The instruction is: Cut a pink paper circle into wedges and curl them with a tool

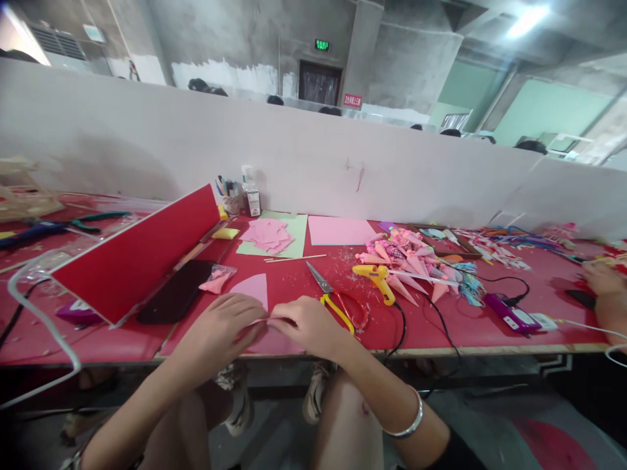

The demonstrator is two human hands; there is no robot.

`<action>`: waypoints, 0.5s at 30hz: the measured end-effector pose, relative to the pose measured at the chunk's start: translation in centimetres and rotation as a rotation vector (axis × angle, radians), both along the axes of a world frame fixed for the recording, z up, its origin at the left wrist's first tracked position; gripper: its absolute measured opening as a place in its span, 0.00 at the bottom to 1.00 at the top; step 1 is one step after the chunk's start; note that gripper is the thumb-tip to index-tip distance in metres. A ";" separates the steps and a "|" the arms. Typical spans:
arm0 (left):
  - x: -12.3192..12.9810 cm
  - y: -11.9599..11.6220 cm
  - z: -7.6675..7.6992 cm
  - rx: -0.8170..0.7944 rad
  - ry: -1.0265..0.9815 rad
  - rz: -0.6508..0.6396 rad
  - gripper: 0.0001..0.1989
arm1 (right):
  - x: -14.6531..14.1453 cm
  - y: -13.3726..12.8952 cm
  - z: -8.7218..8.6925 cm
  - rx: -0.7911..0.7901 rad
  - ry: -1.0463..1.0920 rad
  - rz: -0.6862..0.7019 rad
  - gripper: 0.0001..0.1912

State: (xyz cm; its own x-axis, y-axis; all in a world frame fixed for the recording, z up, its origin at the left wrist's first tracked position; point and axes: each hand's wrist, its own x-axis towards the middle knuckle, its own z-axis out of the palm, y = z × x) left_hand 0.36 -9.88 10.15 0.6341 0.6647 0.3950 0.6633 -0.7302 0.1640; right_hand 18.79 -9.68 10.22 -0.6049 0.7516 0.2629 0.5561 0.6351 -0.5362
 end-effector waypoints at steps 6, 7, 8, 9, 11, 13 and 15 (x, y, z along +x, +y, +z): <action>0.9 -0.5 -0.4 0.401 -0.002 0.113 0.11 | -0.5 -0.5 0.5 -0.064 0.120 -0.006 0.13; 0.8 -0.3 -0.6 0.435 -0.003 0.103 0.11 | -0.4 -0.6 0.5 -0.083 0.141 -0.011 0.13; 0.5 -0.1 -0.9 0.456 -0.001 0.095 0.11 | -0.2 -0.6 0.5 -0.098 0.160 -0.021 0.13; 0.1 0.2 -1.1 0.471 0.005 0.096 0.11 | 0.1 -0.6 0.4 -0.111 0.180 -0.040 0.14; -0.9 0.9 -1.7 0.476 0.045 0.144 0.11 | 0.9 -0.3 0.0 -0.134 0.238 -0.098 0.15; -2.0 1.4 -2.1 0.457 0.105 0.223 0.11 | 1.9 0.2 -0.6 -0.170 0.321 -0.169 0.15; -2.6 1.6 -2.3 0.431 0.115 0.267 0.10 | 2.6 0.7 -1.3 -0.208 0.379 -0.229 0.15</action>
State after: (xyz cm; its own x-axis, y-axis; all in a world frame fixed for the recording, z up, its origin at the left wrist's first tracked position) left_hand -2.25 -8.25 7.85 0.5200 0.6012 0.6068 0.8317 -0.5183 -0.1992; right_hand 21.39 -8.98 8.96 -0.3084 0.9144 0.2624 0.4105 0.3767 -0.8304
